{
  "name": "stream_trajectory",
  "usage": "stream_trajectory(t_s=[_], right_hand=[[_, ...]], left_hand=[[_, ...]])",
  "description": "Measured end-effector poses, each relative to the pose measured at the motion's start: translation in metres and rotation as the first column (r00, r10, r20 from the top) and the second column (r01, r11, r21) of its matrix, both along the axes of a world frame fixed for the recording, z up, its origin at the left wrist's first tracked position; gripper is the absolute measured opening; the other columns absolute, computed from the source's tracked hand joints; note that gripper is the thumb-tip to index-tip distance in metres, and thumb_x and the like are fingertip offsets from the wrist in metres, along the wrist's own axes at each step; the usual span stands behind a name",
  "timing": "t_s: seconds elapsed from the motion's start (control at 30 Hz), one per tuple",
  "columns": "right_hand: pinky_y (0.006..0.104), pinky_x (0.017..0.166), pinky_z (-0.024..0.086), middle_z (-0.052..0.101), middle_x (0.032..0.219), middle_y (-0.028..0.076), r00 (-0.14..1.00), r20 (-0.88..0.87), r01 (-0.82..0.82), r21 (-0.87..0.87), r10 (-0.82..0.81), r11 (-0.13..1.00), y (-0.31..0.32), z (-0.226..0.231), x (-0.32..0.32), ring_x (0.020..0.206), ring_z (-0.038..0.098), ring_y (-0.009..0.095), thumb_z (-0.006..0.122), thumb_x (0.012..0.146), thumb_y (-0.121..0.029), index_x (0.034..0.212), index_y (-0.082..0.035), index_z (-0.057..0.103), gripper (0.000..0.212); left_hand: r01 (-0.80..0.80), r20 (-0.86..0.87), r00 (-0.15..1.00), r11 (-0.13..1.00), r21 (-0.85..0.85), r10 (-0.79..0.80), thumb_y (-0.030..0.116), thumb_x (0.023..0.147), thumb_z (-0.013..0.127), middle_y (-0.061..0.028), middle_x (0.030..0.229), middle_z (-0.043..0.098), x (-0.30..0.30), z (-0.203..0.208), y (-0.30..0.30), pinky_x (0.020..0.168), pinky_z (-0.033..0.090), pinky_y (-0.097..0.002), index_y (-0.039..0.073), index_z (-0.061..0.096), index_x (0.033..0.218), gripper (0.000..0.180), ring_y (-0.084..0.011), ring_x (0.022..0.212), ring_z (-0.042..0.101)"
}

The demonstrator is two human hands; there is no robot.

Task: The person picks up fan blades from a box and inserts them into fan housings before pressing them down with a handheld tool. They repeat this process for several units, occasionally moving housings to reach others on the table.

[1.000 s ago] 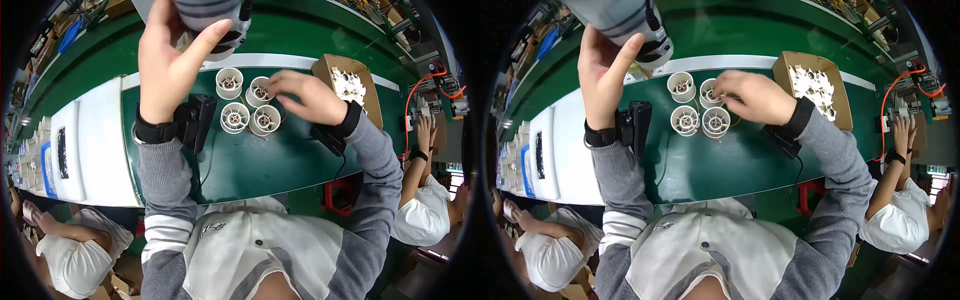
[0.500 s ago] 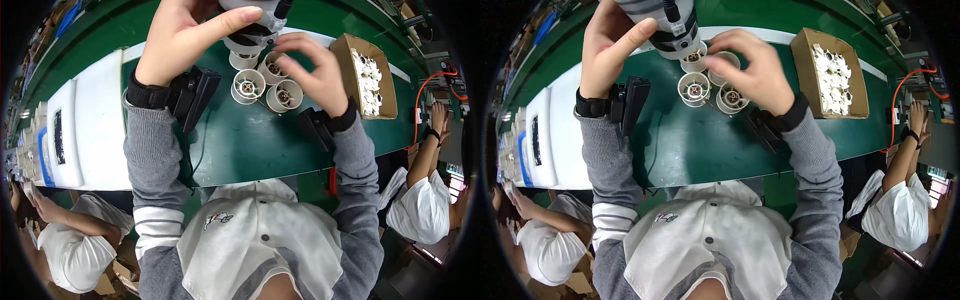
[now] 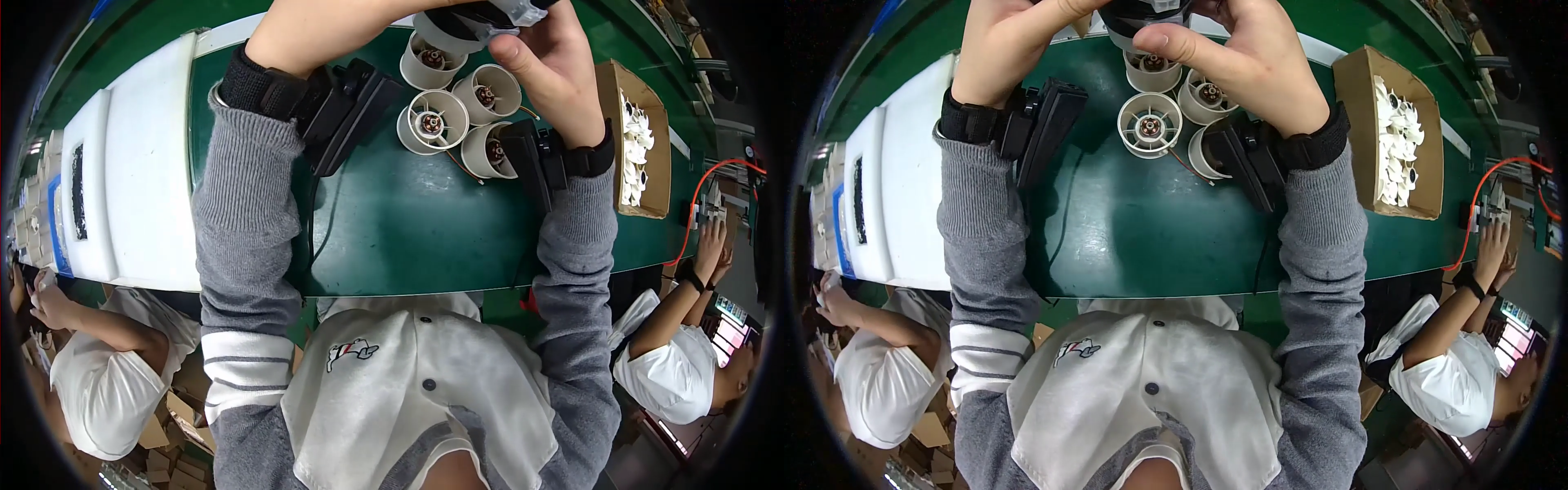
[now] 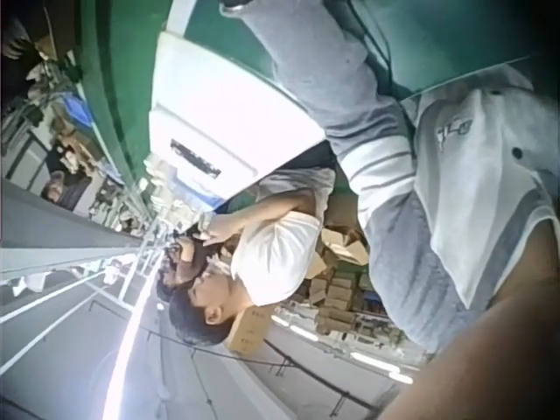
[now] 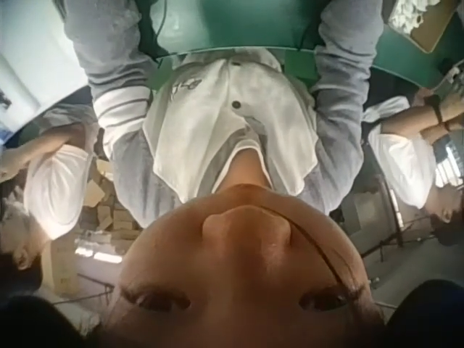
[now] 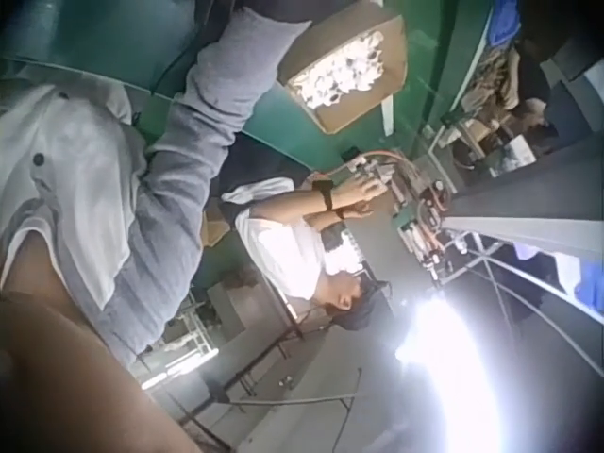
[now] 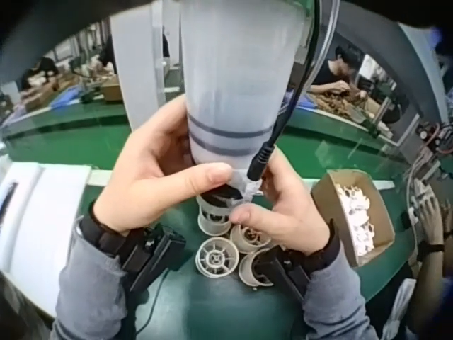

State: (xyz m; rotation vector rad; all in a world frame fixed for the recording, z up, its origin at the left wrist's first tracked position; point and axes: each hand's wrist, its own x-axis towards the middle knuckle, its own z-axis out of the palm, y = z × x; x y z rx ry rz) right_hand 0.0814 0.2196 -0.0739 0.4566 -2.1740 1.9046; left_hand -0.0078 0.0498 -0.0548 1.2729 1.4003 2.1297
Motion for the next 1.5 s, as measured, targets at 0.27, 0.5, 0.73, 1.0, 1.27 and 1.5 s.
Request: stream_trajectory(t_s=[0.27,0.5,0.73,1.0,1.27,1.5], right_hand=[[0.0318,0.101,0.034,0.043,0.134,0.009,0.804,-0.504,-0.513,-0.319,0.315,0.797,0.005,-0.045,-0.042,0.122,0.043,0.018,0.077,0.075,-0.028,0.138,0.0,0.029,0.084],[0.031,0.099,0.036,0.046,0.131,0.008,0.809,-0.486,-0.537,-0.381,0.331,0.753,0.006,-0.05,-0.043,0.119,0.045,0.018,0.078,0.074,-0.031,0.136,0.0,0.032,0.083],[0.0308,0.098,0.037,0.047,0.129,0.008,0.999,-0.044,0.011,-0.026,-0.012,1.0,0.008,-0.02,-0.011,0.118,0.047,0.018,0.078,0.074,-0.032,0.135,0.0,0.034,0.082],[0.0318,0.099,0.038,0.047,0.129,0.009,0.833,-0.46,-0.51,-0.425,0.306,0.748,-0.002,-0.037,-0.035,0.118,0.047,0.019,0.079,0.073,-0.032,0.135,0.0,0.033,0.083],[0.0338,0.099,0.039,0.047,0.13,0.011,0.884,-0.338,-0.459,-0.486,0.324,0.744,0.001,-0.03,-0.025,0.118,0.048,0.02,0.077,0.075,-0.028,0.134,0.001,0.034,0.079],[0.0333,0.096,0.04,0.049,0.127,0.011,0.987,-0.023,0.159,-0.047,-0.16,0.986,-0.004,0.009,0.014,0.115,0.05,0.02,0.072,0.076,-0.047,0.131,0.002,0.038,0.082]], left_hand=[[0.077,-0.013,0.997,0.994,0.075,-0.076,0.007,0.079,0.072,-0.0098,0.117,0.056,-0.006,-0.01,0.006,0.09,0.045,-0.0294,-0.003,0.042,0.129,0.059,-0.0174,0.105,0.055],[0.156,0.106,0.98,0.981,0.119,-0.169,0.007,0.079,0.072,-0.0095,0.116,0.057,-0.005,-0.008,0.007,0.09,0.046,-0.0297,-0.004,0.043,0.128,0.058,-0.0172,0.105,0.056],[0.193,0.245,0.944,0.972,0.134,-0.221,0.007,0.079,0.072,-0.0098,0.116,0.057,-0.002,-0.007,0.005,0.091,0.045,-0.0301,-0.004,0.043,0.128,0.059,-0.017,0.105,0.056],[0.022,-0.105,0.994,0.999,0.024,-0.019,0.008,0.078,0.072,-0.0098,0.117,0.057,-0.01,-0.014,0.007,0.091,0.045,-0.0298,-0.004,0.042,0.13,0.061,-0.017,0.105,0.056],[0.014,-0.129,0.992,1.0,0.013,-0.012,0.009,0.078,0.072,-0.01,0.116,0.057,-0.005,-0.006,0.009,0.09,0.046,-0.0298,-0.004,0.043,0.13,0.061,-0.0173,0.104,0.056],[0.02,-0.148,0.989,0.996,0.087,-0.007,0.01,0.079,0.072,-0.0098,0.116,0.057,0.004,0.004,0.012,0.09,0.046,-0.0295,-0.003,0.044,0.128,0.058,-0.017,0.104,0.056]])
